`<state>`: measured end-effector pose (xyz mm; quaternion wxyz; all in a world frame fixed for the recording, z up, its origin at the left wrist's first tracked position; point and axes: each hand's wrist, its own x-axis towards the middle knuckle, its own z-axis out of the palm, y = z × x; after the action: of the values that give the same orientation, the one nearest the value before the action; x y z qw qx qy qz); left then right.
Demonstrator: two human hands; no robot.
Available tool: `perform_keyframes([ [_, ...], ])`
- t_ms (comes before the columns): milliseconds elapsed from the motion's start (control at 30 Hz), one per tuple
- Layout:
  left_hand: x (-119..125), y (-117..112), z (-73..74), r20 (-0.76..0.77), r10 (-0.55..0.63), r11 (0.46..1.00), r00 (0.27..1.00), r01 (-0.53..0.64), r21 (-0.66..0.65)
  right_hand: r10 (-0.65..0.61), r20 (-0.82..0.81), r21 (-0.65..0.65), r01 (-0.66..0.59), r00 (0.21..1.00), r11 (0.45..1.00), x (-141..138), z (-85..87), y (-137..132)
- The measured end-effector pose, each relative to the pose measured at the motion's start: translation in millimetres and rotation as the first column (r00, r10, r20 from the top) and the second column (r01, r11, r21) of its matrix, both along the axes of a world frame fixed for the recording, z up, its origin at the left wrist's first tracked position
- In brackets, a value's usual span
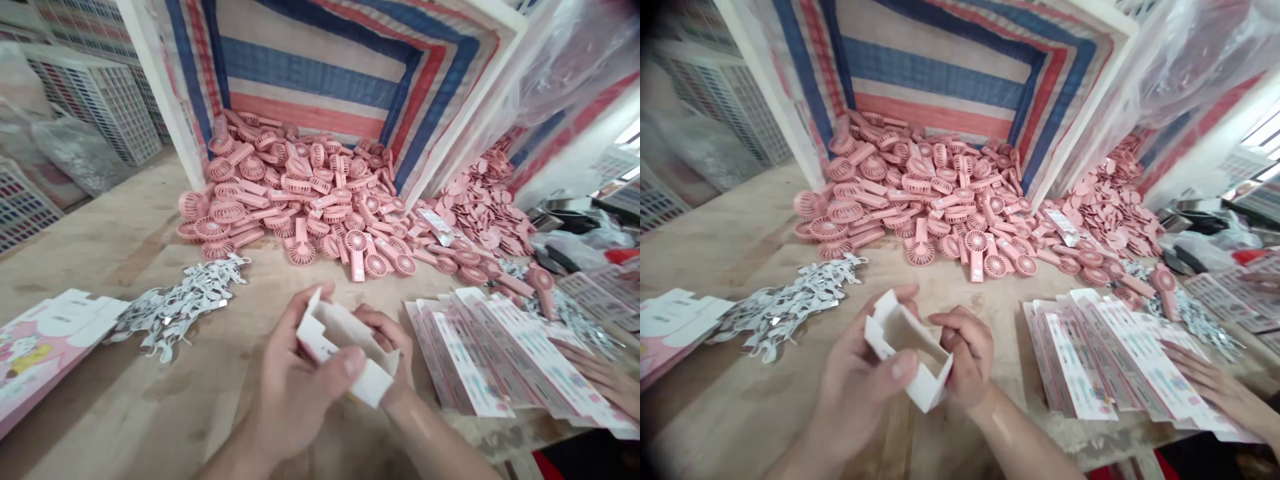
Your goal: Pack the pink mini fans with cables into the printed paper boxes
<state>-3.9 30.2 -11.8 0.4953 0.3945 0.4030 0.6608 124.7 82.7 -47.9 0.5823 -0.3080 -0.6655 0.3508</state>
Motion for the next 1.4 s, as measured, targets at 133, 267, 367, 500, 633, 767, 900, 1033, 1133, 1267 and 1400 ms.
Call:
perform_keyframes([
  [133,-9.7,9.4,-0.5,-0.199,0.224,0.974,0.954,-0.218,0.054,-0.038,-0.186,0.246,0.084,0.982,0.966,4.9,1.8,7.2],
  [267,-3.6,13.8,0.8,-0.432,0.258,0.948,0.864,-0.140,0.286,-0.026,-0.254,0.353,0.118,0.967,0.928,-3.1,-0.8,-1.8],
  [367,5.2,7.7,3.0,-0.362,-0.082,0.953,0.929,0.180,0.244,-0.009,-0.313,0.324,0.116,0.950,0.939,-3.4,2.3,-14.8],
  [500,12.1,2.1,-1.1,-0.274,-0.199,0.944,0.941,0.259,0.206,-0.084,-0.235,0.312,0.157,0.968,0.937,8.2,5.6,-21.2],
  [633,14.6,5.9,-12.2,-0.331,-0.200,0.901,0.922,0.306,0.308,-0.145,-0.190,0.291,0.197,0.971,0.936,17.1,-2.4,-16.5],
  [767,14.7,15.3,-21.6,-0.125,-0.309,0.911,0.943,0.331,0.246,-0.070,-0.093,0.314,0.096,0.993,0.945,18.4,-13.3,-19.3],
  [900,20.5,18.9,-25.5,-0.069,-0.245,0.962,0.967,0.251,0.108,-0.076,-0.054,0.247,0.087,0.996,0.965,17.3,-22.3,-25.0],
  [1033,28.5,11.4,-31.0,-0.037,-0.191,0.979,0.981,0.194,0.070,-0.119,-0.065,0.264,0.132,0.991,0.955,19.9,-24.1,-26.2],
  [1133,30.7,7.7,-43.4,0.239,-0.161,0.981,0.957,0.183,-0.070,-0.118,-0.037,0.273,0.124,0.992,0.954,23.9,-20.3,-26.6],
  [1267,32.3,4.8,-59.3,0.462,0.001,0.820,0.887,0.264,-0.508,-0.039,0.093,0.304,0.009,0.995,0.953,36.4,-29.6,-26.9],
  [1400,41.4,5.6,-58.6,0.367,-0.082,0.837,0.926,0.264,-0.479,-0.129,0.008,0.161,0.126,0.992,0.979,57.1,-63.3,-28.6],
])
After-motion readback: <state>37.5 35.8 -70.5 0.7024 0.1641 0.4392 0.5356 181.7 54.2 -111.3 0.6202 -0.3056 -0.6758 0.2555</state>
